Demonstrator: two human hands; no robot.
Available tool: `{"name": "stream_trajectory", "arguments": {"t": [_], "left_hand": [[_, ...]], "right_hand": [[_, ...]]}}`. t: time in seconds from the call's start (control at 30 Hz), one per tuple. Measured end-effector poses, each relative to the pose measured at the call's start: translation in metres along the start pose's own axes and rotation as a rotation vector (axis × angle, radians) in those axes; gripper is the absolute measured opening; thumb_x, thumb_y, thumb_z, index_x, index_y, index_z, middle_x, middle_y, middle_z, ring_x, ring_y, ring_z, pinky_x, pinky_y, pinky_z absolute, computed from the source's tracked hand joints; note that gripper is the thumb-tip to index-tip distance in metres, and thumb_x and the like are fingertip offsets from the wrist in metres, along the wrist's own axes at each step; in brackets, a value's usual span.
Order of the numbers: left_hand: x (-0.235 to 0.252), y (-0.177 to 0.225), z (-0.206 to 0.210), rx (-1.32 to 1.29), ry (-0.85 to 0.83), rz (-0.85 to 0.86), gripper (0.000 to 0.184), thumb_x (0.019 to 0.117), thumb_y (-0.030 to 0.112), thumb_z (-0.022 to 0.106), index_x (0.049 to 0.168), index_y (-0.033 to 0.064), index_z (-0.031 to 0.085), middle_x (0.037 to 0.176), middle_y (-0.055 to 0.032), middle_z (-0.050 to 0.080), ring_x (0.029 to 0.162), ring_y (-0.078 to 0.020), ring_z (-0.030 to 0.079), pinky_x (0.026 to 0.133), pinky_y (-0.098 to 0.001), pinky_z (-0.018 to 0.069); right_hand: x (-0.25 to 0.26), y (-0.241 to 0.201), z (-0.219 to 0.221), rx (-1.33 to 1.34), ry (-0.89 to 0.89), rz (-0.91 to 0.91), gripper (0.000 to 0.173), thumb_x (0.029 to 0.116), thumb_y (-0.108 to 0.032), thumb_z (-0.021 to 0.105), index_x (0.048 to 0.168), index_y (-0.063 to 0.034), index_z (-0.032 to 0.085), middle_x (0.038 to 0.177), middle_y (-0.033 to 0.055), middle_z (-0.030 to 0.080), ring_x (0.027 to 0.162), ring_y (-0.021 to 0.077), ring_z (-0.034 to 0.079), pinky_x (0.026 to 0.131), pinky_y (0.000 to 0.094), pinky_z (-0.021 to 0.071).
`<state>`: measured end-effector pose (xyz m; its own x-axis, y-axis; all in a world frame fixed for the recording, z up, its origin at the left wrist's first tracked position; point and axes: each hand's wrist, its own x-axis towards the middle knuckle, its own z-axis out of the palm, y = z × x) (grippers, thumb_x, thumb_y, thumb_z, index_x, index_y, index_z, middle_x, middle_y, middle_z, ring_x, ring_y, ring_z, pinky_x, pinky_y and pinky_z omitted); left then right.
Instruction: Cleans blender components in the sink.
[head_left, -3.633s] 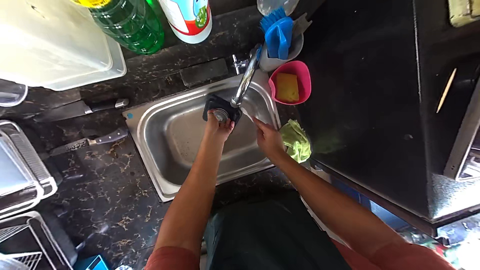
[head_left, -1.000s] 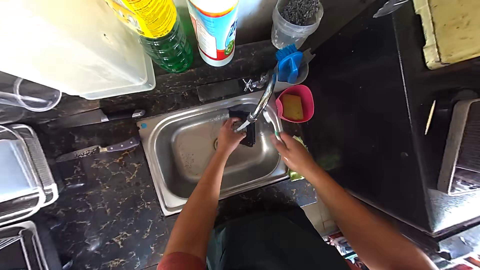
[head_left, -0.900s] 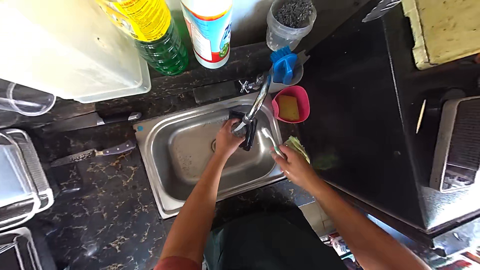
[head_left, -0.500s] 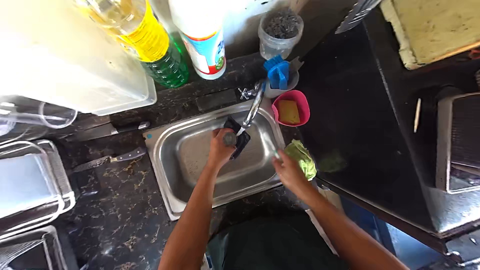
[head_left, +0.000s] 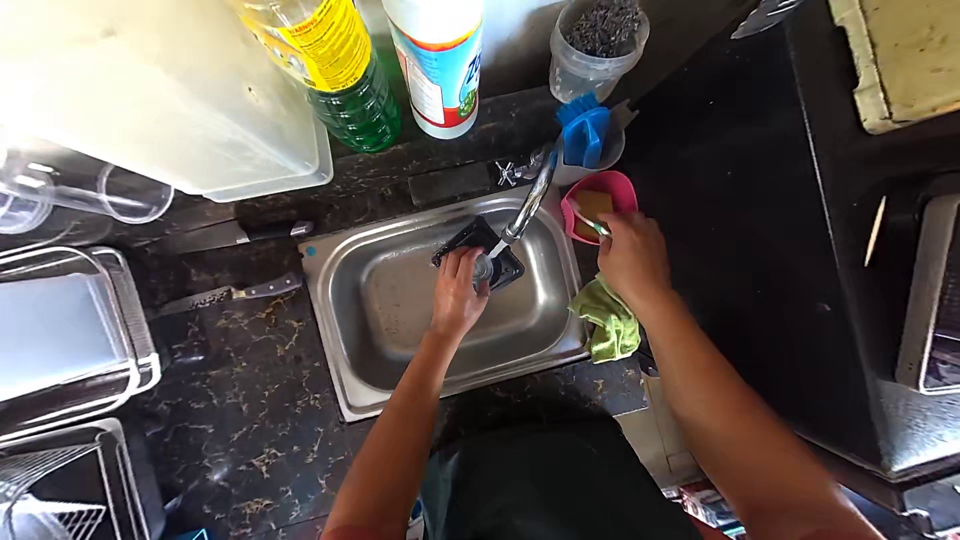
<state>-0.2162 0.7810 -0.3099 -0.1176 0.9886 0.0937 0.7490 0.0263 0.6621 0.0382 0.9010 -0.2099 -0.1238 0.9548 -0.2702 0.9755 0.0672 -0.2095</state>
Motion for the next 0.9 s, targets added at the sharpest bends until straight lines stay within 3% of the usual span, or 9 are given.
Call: {"name": "stream_trajectory", "arguments": {"t": [0.13,0.23,0.33,0.47,0.53,0.6,0.63,0.77,0.9], "left_hand": [[-0.021,-0.007,-0.008,-0.169,-0.074,-0.157,0.059,0.0734,0.009,0.079,0.130,0.0175,0.063,0.139,-0.0071,0.058,0.133,-0.0247,0.052,0.109,-0.0508,0.0429],[-0.042,-0.016,-0.015,-0.419,-0.154,-0.280,0.060,0.0751,0.002,0.079,0.131,0.0120,0.060,0.144,-0.0098,0.051,0.134,-0.0209,0.051,0.107,-0.0413,0.0505],[-0.044,-0.020,-0.019,-0.666,-0.181,-0.362,0.063,0.0705,-0.008,0.079,0.129,0.0060,0.060,0.144,-0.0121,0.049,0.133,-0.0233,0.052,0.104,-0.0423,0.0547],[-0.019,-0.021,-0.006,-1.195,-0.198,-0.574,0.063,0.0798,-0.015,0.063,0.133,0.0157,0.050,0.130,-0.0050,0.062,0.107,-0.0206,0.066,0.082,-0.0403,0.0601],[-0.010,-0.022,0.009,-1.476,-0.165,-0.673,0.050,0.0891,-0.005,0.054,0.132,0.0202,0.050,0.122,-0.0023,0.064,0.104,-0.0186,0.066,0.087,-0.0411,0.0576],[-0.004,-0.016,0.021,-1.709,-0.108,-0.793,0.030,0.1027,0.016,0.043,0.131,0.0176,0.053,0.116,-0.0084,0.068,0.102,-0.0238,0.068,0.091,-0.0458,0.0568],[-0.002,-0.012,0.026,-1.806,-0.085,-0.840,0.032,0.1059,0.028,0.039,0.128,0.0144,0.057,0.114,-0.0127,0.069,0.101,-0.0268,0.069,0.090,-0.0466,0.0576],[-0.002,0.002,0.040,-2.040,0.066,-1.009,0.063,0.1018,0.065,0.028,0.124,0.0155,0.060,0.116,-0.0123,0.068,0.095,-0.0252,0.069,0.084,-0.0407,0.0585],[0.005,0.016,0.044,-2.105,0.254,-1.169,0.070,0.0983,0.072,0.034,0.135,0.0144,0.051,0.121,-0.0129,0.064,0.096,-0.0239,0.069,0.084,-0.0369,0.0589]], "right_hand": [[-0.003,0.001,-0.012,0.047,0.053,-0.015,0.038,0.0997,-0.019,0.063,0.136,-0.0089,0.063,0.133,0.0218,0.061,0.126,0.0442,0.055,0.103,0.0630,0.0461],[-0.013,-0.001,-0.020,0.125,0.153,-0.042,0.039,0.1010,-0.024,0.062,0.139,-0.0123,0.062,0.135,0.0190,0.059,0.128,0.0401,0.054,0.105,0.0595,0.0456],[-0.027,-0.007,-0.021,0.227,0.237,-0.097,0.039,0.1019,-0.023,0.059,0.138,-0.0114,0.062,0.135,0.0185,0.059,0.128,0.0369,0.054,0.107,0.0549,0.0459],[-0.041,-0.018,-0.019,0.396,0.216,-0.168,0.034,0.1023,-0.023,0.059,0.134,-0.0130,0.066,0.131,0.0131,0.062,0.125,0.0272,0.058,0.105,0.0467,0.0501],[-0.046,-0.019,-0.020,0.452,0.193,-0.187,0.032,0.1025,-0.024,0.060,0.132,-0.0132,0.068,0.130,0.0112,0.063,0.124,0.0233,0.059,0.104,0.0432,0.0513],[-0.049,-0.017,-0.021,0.465,0.160,-0.194,0.033,0.1023,-0.025,0.061,0.132,-0.0141,0.068,0.131,0.0096,0.064,0.123,0.0216,0.060,0.103,0.0420,0.0526],[-0.050,-0.016,-0.021,0.466,0.142,-0.193,0.033,0.1023,-0.025,0.061,0.133,-0.0146,0.068,0.132,0.0088,0.064,0.122,0.0211,0.060,0.102,0.0417,0.0530],[-0.053,-0.010,-0.018,0.474,0.088,-0.194,0.032,0.1032,-0.025,0.059,0.133,-0.0156,0.068,0.125,0.0070,0.066,0.115,0.0180,0.064,0.097,0.0388,0.0550],[-0.053,-0.018,-0.008,0.511,-0.011,-0.196,0.032,0.1034,-0.024,0.058,0.133,-0.0145,0.067,0.122,0.0067,0.068,0.109,0.0160,0.067,0.094,0.0383,0.0572]]}}
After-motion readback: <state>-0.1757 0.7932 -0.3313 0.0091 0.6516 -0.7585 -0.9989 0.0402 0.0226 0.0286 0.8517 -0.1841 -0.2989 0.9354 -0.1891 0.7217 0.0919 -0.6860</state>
